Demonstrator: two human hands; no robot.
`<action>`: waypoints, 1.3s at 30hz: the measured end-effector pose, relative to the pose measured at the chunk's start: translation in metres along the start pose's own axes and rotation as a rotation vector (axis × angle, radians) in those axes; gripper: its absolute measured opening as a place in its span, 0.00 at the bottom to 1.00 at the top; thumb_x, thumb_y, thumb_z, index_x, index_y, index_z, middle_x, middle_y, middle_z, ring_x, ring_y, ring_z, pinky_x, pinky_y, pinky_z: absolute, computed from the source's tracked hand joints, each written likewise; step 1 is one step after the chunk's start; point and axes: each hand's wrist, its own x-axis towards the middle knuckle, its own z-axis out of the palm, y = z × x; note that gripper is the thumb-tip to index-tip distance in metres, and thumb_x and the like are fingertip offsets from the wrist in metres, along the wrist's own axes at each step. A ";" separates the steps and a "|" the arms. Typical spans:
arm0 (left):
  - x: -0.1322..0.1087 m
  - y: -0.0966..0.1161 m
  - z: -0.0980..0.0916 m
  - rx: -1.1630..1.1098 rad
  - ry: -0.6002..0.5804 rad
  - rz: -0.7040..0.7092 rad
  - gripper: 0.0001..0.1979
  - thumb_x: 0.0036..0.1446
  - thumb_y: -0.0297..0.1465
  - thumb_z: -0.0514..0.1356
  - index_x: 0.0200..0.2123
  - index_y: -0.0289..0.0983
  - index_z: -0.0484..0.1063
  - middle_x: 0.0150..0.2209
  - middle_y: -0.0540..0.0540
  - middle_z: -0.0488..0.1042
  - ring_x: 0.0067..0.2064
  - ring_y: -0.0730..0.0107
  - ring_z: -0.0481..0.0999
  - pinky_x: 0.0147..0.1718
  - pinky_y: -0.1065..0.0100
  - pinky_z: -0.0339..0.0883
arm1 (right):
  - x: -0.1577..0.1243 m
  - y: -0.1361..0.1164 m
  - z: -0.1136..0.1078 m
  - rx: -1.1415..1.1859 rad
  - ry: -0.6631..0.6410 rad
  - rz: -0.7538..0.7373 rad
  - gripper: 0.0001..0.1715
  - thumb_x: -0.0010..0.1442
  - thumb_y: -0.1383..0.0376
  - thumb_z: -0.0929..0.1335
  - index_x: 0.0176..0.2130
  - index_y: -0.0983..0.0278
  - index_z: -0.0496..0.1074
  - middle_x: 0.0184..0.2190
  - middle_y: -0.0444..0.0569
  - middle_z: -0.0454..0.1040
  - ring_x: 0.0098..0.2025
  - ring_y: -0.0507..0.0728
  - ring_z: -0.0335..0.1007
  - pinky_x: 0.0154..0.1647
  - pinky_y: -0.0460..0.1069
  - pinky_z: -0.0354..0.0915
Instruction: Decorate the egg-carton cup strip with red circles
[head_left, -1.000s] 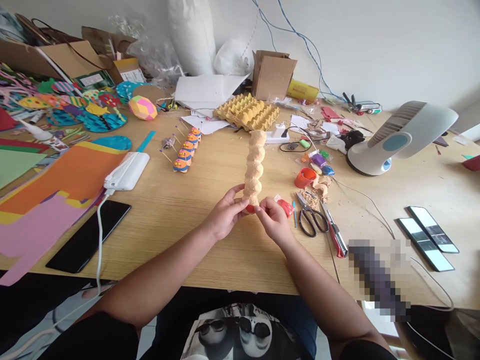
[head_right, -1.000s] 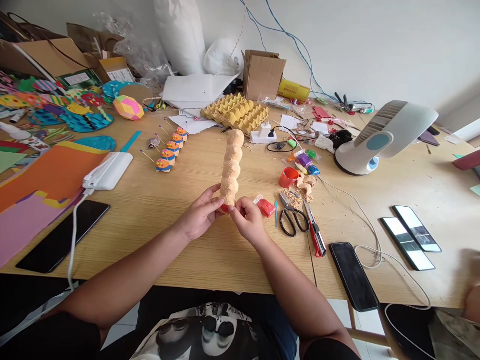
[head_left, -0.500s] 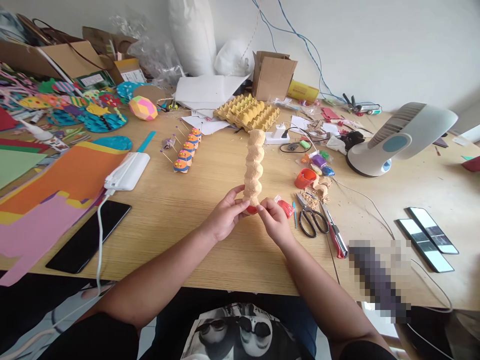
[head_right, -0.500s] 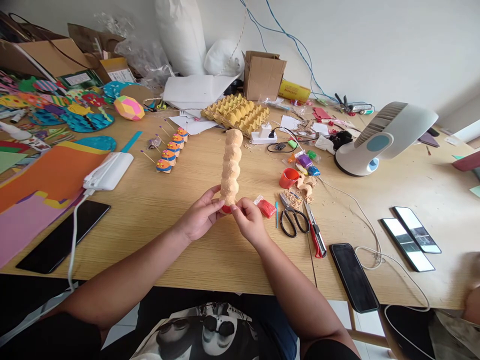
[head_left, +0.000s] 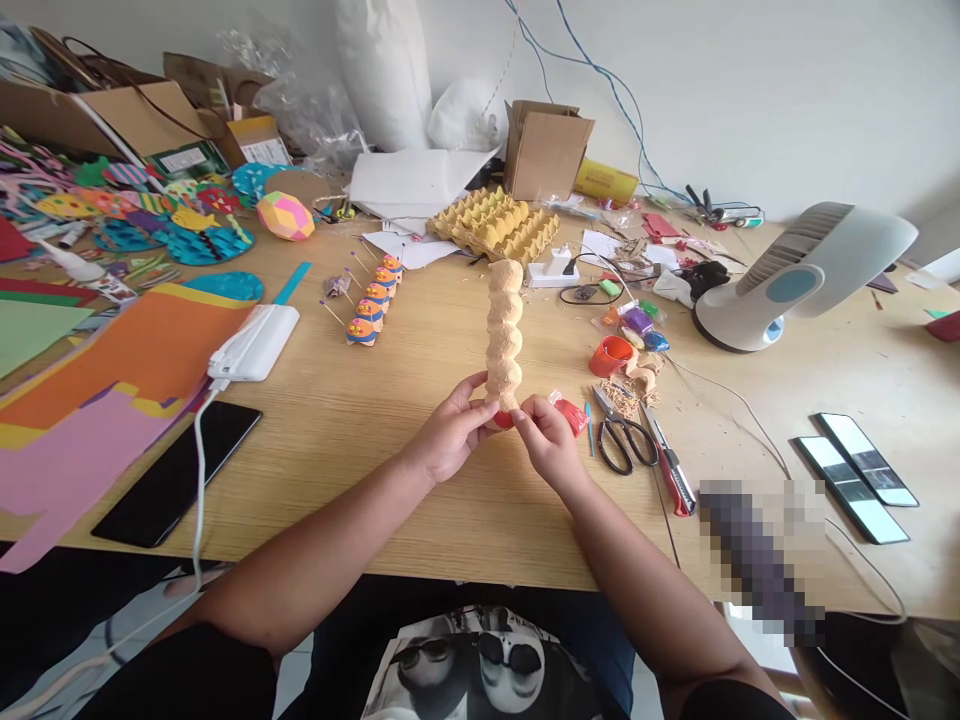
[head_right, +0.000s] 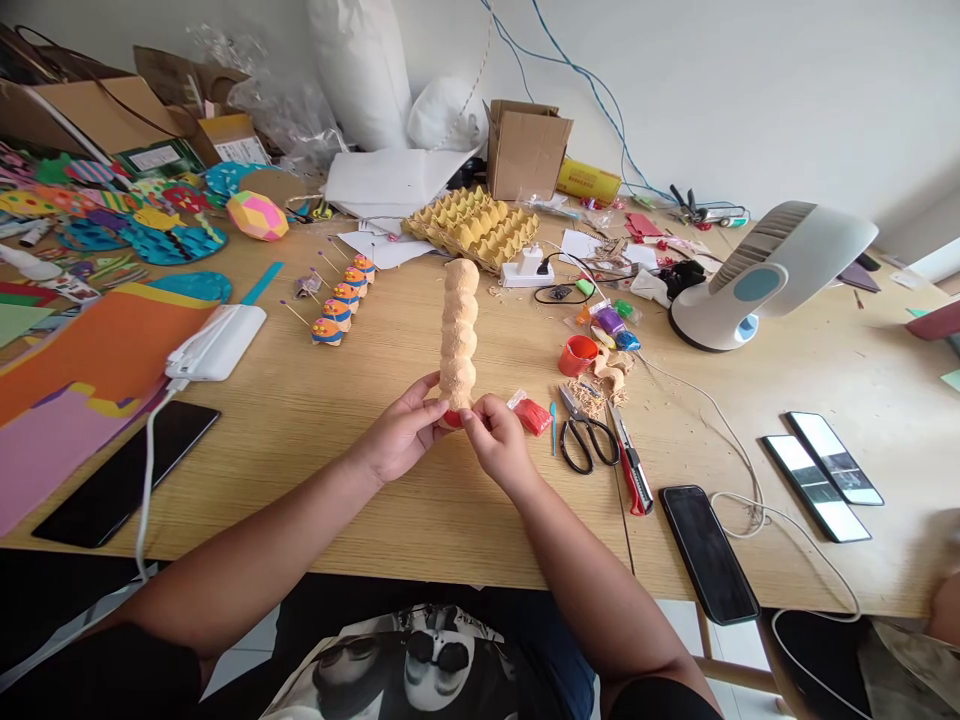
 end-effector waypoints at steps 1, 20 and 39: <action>0.000 0.000 0.000 0.002 0.004 0.004 0.30 0.58 0.32 0.71 0.61 0.40 0.66 0.37 0.47 0.83 0.39 0.69 0.83 0.48 0.64 0.72 | 0.000 0.000 0.000 0.001 -0.001 0.004 0.27 0.64 0.43 0.68 0.27 0.58 0.62 0.25 0.42 0.58 0.29 0.55 0.51 0.31 0.52 0.51; 0.001 -0.002 0.000 0.008 0.035 0.026 0.32 0.56 0.32 0.72 0.61 0.39 0.66 0.36 0.48 0.83 0.38 0.68 0.82 0.48 0.63 0.72 | -0.001 0.000 0.002 0.056 -0.001 0.081 0.28 0.61 0.42 0.71 0.28 0.58 0.61 0.24 0.41 0.57 0.28 0.54 0.49 0.29 0.51 0.48; 0.001 0.002 0.001 -0.038 0.025 -0.003 0.31 0.56 0.31 0.72 0.60 0.39 0.66 0.37 0.47 0.83 0.37 0.68 0.82 0.45 0.65 0.71 | 0.000 -0.001 0.001 0.072 -0.031 0.064 0.27 0.60 0.45 0.73 0.28 0.59 0.60 0.23 0.39 0.56 0.26 0.51 0.48 0.28 0.50 0.47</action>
